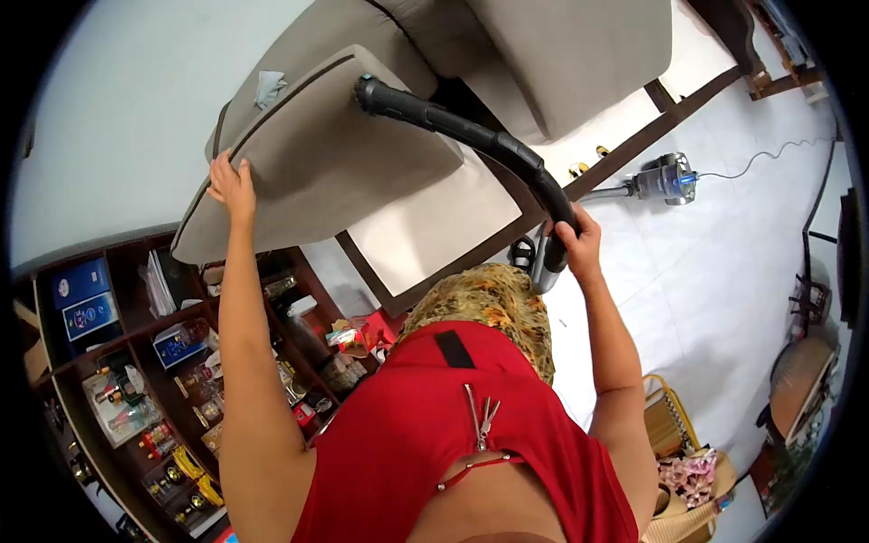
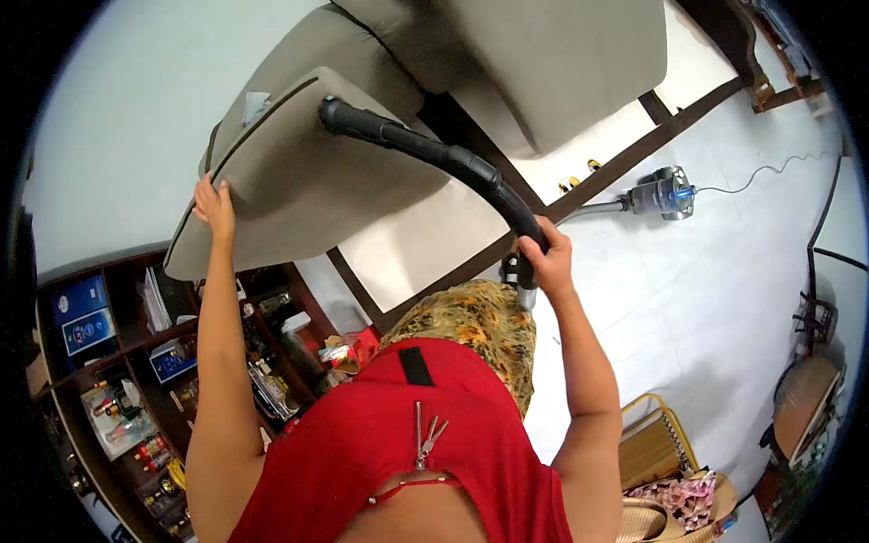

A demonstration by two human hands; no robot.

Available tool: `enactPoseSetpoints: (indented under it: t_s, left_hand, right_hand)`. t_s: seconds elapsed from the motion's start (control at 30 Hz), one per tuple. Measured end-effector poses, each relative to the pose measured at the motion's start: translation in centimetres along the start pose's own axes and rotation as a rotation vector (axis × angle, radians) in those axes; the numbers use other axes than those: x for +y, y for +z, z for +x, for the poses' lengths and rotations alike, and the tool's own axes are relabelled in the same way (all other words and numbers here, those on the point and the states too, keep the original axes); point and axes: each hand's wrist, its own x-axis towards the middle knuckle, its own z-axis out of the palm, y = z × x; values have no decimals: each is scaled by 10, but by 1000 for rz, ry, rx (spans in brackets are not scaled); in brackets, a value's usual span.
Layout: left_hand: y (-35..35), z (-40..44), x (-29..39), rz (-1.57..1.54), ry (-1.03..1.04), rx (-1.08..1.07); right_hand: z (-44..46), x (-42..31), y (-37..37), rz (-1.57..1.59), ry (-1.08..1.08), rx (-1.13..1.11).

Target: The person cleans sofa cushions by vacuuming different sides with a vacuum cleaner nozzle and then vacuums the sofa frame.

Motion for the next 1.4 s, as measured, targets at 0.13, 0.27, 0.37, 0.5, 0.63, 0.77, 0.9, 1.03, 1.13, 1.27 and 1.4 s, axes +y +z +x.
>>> enactPoseSetpoints:
  t_s: [0.13, 0.27, 0.37, 0.5, 0.63, 0.77, 0.9, 1.03, 1.13, 1.27, 1.4]
  left_hand:
    - [16, 20, -1, 45, -23, -26]
    - [20, 43, -2, 42, -61, -66]
    - [25, 53, -2, 46, -57, -92]
    - [30, 57, 6, 70, -39, -91]
    - [42, 73, 11, 99, -63, -95]
    - [47, 86, 13, 98, -99, -164]
    - [51, 94, 10, 108, -35, -206]
    - [44, 98, 19, 104, -54, -218]
    - [35, 101, 18, 146, -10, -263]
    - [20, 109, 18, 105, 3, -294]
    - [15, 90, 14, 86, 76, -206]
  right_hand:
    - [-7, 17, 21, -13, -34, 87]
    - [-7, 56, 24, -149, 62, 184]
    - [-7, 56, 34, -264, 164, 223]
    - [-6, 17, 41, -60, -4, 209]
    - [7, -67, 87, -23, -130, 181]
    - [39, -75, 132, -243, -131, 197]
    - [33, -53, 140, -383, -266, 232]
    - [21, -46, 141, -377, -188, 245]
    - [13, -38, 138, -466, -123, 247]
    - [-1, -58, 142, -403, -209, 259]
    - [-3, -126, 174, -309, -277, 230]
